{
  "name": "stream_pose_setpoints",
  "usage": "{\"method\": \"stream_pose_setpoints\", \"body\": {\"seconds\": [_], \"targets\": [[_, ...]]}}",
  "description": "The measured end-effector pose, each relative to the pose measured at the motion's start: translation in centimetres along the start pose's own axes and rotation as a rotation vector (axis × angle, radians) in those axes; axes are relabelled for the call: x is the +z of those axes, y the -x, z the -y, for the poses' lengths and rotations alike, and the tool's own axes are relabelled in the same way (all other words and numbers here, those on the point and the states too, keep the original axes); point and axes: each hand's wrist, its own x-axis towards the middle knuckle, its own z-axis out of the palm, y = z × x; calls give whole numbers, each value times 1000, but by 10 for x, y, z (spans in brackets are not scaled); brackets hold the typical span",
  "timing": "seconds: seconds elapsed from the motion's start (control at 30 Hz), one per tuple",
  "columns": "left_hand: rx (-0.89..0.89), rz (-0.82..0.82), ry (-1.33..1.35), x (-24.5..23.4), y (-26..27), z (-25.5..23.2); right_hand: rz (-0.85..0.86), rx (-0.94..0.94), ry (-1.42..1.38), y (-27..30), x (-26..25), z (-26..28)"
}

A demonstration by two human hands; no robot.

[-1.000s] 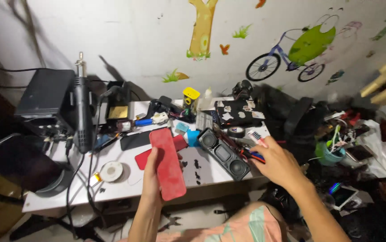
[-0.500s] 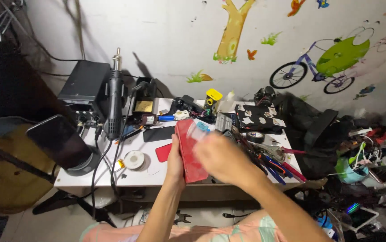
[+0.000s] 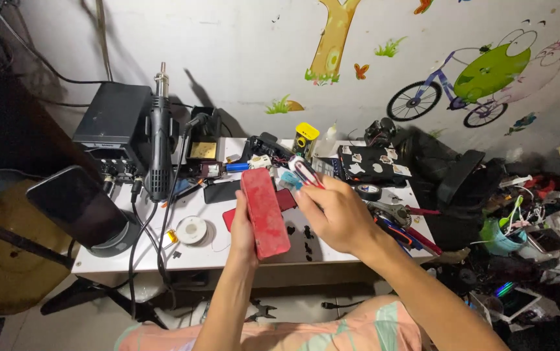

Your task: The person is disassembling a red portable speaker on a cluttered workbench. They use a screwdriver to remove screws from the speaker's casing and then use a small pry tool to separate the back cover from the main body.

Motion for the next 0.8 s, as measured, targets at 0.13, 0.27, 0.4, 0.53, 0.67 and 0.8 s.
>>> {"method": "stream_pose_setpoints", "body": {"seconds": [0.13,0.27,0.4,0.53,0.67,0.8], "targets": [[82,-78,18,3,12,-11,-93,-75,-43,17,-11,-1],[103,-104,46,1,13,-10,-69,-108,-13,37,-8,6],[71,-93,41,-14,2,4,452,120,203,43,17,43],[49,-135,57,3,17,-5,223,-224,140,46,-19,35],[63,-140,-1,6,14,-1,378,-185,235,61,24,13],[73,-144,-4,11,13,-3,407,-341,325,60,9,17]]}}
